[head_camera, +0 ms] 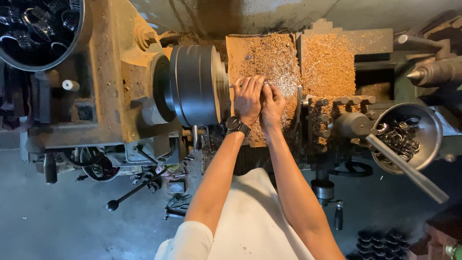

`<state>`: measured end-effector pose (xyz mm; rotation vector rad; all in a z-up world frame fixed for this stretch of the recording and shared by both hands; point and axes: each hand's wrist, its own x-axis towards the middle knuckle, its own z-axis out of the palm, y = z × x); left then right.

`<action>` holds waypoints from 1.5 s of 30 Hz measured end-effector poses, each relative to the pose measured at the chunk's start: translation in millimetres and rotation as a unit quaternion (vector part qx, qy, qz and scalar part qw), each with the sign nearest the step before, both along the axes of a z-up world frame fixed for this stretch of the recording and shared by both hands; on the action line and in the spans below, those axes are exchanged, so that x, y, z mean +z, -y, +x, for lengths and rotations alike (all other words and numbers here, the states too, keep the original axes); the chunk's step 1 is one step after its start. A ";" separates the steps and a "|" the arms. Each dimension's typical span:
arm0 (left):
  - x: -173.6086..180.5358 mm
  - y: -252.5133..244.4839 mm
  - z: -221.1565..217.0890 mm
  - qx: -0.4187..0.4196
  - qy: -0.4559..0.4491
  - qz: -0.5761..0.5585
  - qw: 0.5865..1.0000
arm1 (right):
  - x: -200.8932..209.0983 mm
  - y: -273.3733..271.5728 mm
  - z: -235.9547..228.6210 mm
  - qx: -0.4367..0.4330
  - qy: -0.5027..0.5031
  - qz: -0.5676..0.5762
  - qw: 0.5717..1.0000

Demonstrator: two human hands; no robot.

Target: The person walks to a lathe and uses a handheld abrasive block to polish small metal rings against the spinning chuck. They repeatedly pick up rings from a metal bowl, press them against the rotating surface, and place them back. Finally, the person picks up a cloth and walks away from the machine.

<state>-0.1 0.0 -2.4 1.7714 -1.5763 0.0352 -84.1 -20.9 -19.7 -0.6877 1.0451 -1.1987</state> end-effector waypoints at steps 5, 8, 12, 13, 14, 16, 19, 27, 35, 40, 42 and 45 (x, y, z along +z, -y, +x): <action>-26.0 8.9 -0.5 0.017 0.037 -0.022 0.999 | -5.4 3.5 7.0 0.006 -0.029 0.011 0.999; -11.4 5.3 -4.2 0.020 0.037 -0.055 0.998 | -25.1 5.1 3.6 -0.023 -0.115 0.021 0.993; 4.8 0.3 -2.7 0.005 0.012 -0.012 1.000 | -14.8 1.5 -3.7 0.008 -0.051 -0.001 0.999; 6.5 1.2 -1.5 0.005 0.003 -0.006 1.000 | -10.6 1.6 -4.0 0.026 -0.006 -0.010 1.000; 9.0 -0.2 -1.7 0.005 0.002 -0.003 1.000 | -9.3 1.3 -5.3 0.026 -0.007 -0.007 1.000; 13.6 -2.0 -0.5 -0.003 -0.004 0.008 1.000 | -7.5 1.6 -6.4 0.035 -0.001 -0.001 0.999; 6.4 1.8 -0.1 0.006 0.020 -0.002 1.000 | -18.4 5.2 -1.2 0.014 -0.045 0.013 0.999; 3.2 1.3 -2.3 0.006 -0.005 -0.009 1.000 | -14.6 5.4 -4.9 0.011 0.001 0.005 1.000; -31.5 7.8 -4.4 0.033 0.045 -0.047 0.997 | -4.7 4.4 2.2 0.003 -0.088 0.014 0.996; 3.4 -1.4 -1.2 0.007 0.009 -0.005 1.000 | -7.9 2.0 -6.4 0.029 -0.022 -0.011 0.999; 4.0 -0.3 -1.0 0.001 0.006 -0.001 1.000 | -19.5 5.3 -6.6 0.028 -0.012 -0.024 0.999; -4.8 2.1 -1.1 0.003 0.018 0.001 1.000 | -27.1 8.5 -1.9 0.014 -0.029 -0.021 0.999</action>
